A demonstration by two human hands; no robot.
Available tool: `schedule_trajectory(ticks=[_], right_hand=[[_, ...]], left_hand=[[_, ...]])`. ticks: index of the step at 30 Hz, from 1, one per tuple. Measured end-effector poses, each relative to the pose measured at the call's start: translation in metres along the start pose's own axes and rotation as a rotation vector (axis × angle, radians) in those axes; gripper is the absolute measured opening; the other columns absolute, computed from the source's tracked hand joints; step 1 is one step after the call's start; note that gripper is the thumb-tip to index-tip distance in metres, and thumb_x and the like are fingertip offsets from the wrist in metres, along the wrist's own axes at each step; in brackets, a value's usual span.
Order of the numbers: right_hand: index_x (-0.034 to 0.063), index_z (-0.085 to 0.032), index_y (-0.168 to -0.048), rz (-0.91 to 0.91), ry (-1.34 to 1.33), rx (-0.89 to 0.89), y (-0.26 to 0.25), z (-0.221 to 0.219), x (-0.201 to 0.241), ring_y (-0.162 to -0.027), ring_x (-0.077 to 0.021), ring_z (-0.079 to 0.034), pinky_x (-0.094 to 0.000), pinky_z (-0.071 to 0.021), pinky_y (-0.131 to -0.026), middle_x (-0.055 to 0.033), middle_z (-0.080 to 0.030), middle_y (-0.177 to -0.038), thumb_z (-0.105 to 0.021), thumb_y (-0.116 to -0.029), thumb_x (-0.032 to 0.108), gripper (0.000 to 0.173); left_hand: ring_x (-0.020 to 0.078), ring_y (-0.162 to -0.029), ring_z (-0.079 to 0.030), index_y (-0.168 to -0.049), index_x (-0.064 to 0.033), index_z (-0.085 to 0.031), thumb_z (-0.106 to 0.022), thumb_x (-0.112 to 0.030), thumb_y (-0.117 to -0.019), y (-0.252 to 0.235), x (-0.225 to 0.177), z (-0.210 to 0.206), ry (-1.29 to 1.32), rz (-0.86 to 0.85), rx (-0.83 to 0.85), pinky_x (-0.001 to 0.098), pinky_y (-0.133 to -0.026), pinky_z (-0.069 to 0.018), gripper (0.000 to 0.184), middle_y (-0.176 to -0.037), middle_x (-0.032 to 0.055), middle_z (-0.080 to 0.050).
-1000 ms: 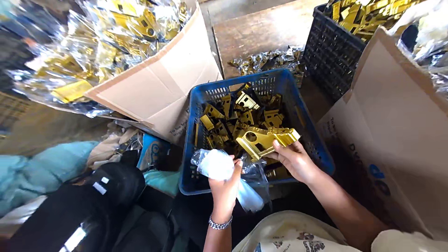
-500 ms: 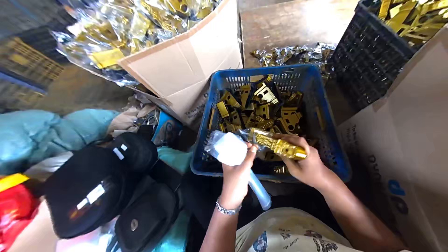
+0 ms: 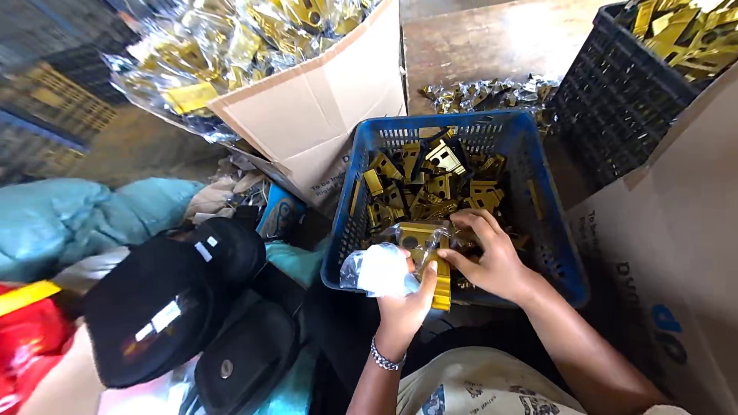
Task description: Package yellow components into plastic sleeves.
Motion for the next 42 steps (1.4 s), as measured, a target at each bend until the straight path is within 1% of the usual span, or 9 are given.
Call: schedule_trajectory(ticks=[7,12,18,23,25,28,31,38,42], right_hand=[[0.0005,-0.074,-0.096,0.328,0.161,0.053,0.023,-0.022,0.059,-0.083,-0.0229,-0.068,-0.0287,-0.0575,-0.081,-0.0141,-0.068,-0.086,-0.060,-0.0928,0.002,0.015],[-0.0021,-0.063,-0.130,-0.025,-0.182,0.206,0.022,-0.023,0.024,-0.124,-0.0217,-0.057,-0.0313,-0.0496,-0.103,-0.0253,-0.057,-0.134,-0.071,-0.0922,0.042,0.059],[-0.0009,-0.068,-0.123,-0.333,-0.042,0.376,-0.023,0.045,-0.013,-0.089,-0.0168,-0.072,-0.0352,-0.0608,-0.083,-0.0141,-0.073,-0.107,-0.077,-0.0898,0.018,0.039],[-0.0083,-0.050,-0.140,-0.210,0.277,-0.171,-0.073,0.095,-0.027,-0.114,-0.0414,-0.064,-0.0510,-0.0581,-0.093,-0.0326,-0.050,-0.140,-0.078,-0.0896,0.011,0.061],[-0.0070,-0.047,-0.142,-0.207,0.053,0.065,-0.056,0.053,-0.011,-0.116,-0.0354,-0.065,-0.0455,-0.0590,-0.095,-0.0296,-0.050,-0.142,-0.080,-0.0891,0.023,0.069],[-0.0116,-0.068,-0.110,-0.085,-0.297,0.419,-0.012,-0.015,0.011,-0.101,-0.0193,-0.067,-0.0305,-0.0555,-0.089,-0.0228,-0.068,-0.113,-0.076,-0.0888,0.020,0.038],[-0.0079,-0.072,-0.100,-0.184,-0.357,0.384,-0.002,-0.017,0.008,-0.089,-0.0075,-0.067,-0.0186,-0.0559,-0.080,-0.0154,-0.069,-0.101,-0.066,-0.0944,0.005,0.015],[-0.0033,-0.064,-0.114,-0.492,-0.556,0.371,0.019,-0.016,0.001,-0.084,0.0049,-0.061,-0.0147,-0.0527,-0.079,0.0024,-0.066,-0.097,-0.052,-0.1039,0.011,0.021],[0.0020,-0.066,-0.097,-0.488,-0.676,0.391,0.033,-0.023,0.001,-0.068,0.0057,-0.062,-0.0145,-0.0548,-0.066,0.0098,-0.066,-0.081,-0.057,-0.0973,0.002,0.009]], left_hand=[[-0.0074,-0.094,-0.062,-0.106,0.0130,-0.058,-0.075,0.000,-0.0762,-0.005,0.010,0.011,-0.098,-0.141,-0.117,0.0135,-0.088,-0.0525,0.037,-0.096,-0.0024,-0.067],[-0.0014,-0.097,-0.066,-0.116,0.0090,-0.054,-0.064,0.004,-0.0877,-0.004,0.004,0.002,0.118,0.153,0.003,0.0196,-0.090,-0.0558,0.030,-0.102,-0.0026,-0.068],[0.0179,-0.078,-0.076,-0.123,0.0047,-0.058,-0.052,0.002,-0.0970,-0.009,-0.002,0.034,0.139,0.439,0.092,0.0385,-0.074,-0.0664,0.027,-0.094,0.0044,-0.075],[-0.0002,-0.082,-0.072,-0.108,0.0030,-0.063,-0.077,0.001,-0.0783,-0.003,-0.006,0.037,-0.139,0.360,0.054,0.0213,-0.078,-0.0621,0.033,-0.088,-0.0050,-0.074],[-0.0030,-0.084,-0.071,-0.109,0.0056,-0.063,-0.078,0.002,-0.0768,0.002,-0.001,0.021,-0.124,0.356,0.106,0.0189,-0.080,-0.0608,0.036,-0.089,-0.0046,-0.074],[-0.0052,-0.089,-0.068,-0.109,0.0081,-0.060,-0.078,0.004,-0.0743,0.013,0.009,0.003,-0.066,0.291,0.175,0.0172,-0.084,-0.0582,0.039,-0.092,-0.0054,-0.072],[0.0024,-0.094,-0.069,-0.117,0.0104,-0.057,-0.082,0.008,-0.0718,0.015,0.018,0.002,-0.008,0.278,0.103,0.0225,-0.088,-0.0593,0.052,-0.101,0.0018,-0.072],[0.0038,-0.104,-0.068,-0.117,0.0184,-0.057,-0.092,-0.006,-0.0639,0.026,0.006,-0.004,-0.093,0.135,0.256,0.0219,-0.097,-0.0554,0.068,-0.108,0.0103,-0.072],[-0.0005,-0.073,-0.066,-0.106,-0.0038,-0.064,-0.080,-0.004,-0.0790,0.023,0.004,0.000,0.135,0.456,0.374,0.0193,-0.070,-0.0567,0.031,-0.085,-0.0064,-0.072]])
Point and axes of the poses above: each hand's wrist, its own y-axis away from the middle knuckle, its own z-axis out of the back of the hand, x = y × z, the point moved 5 cm from there along -y, towards the middle knuckle
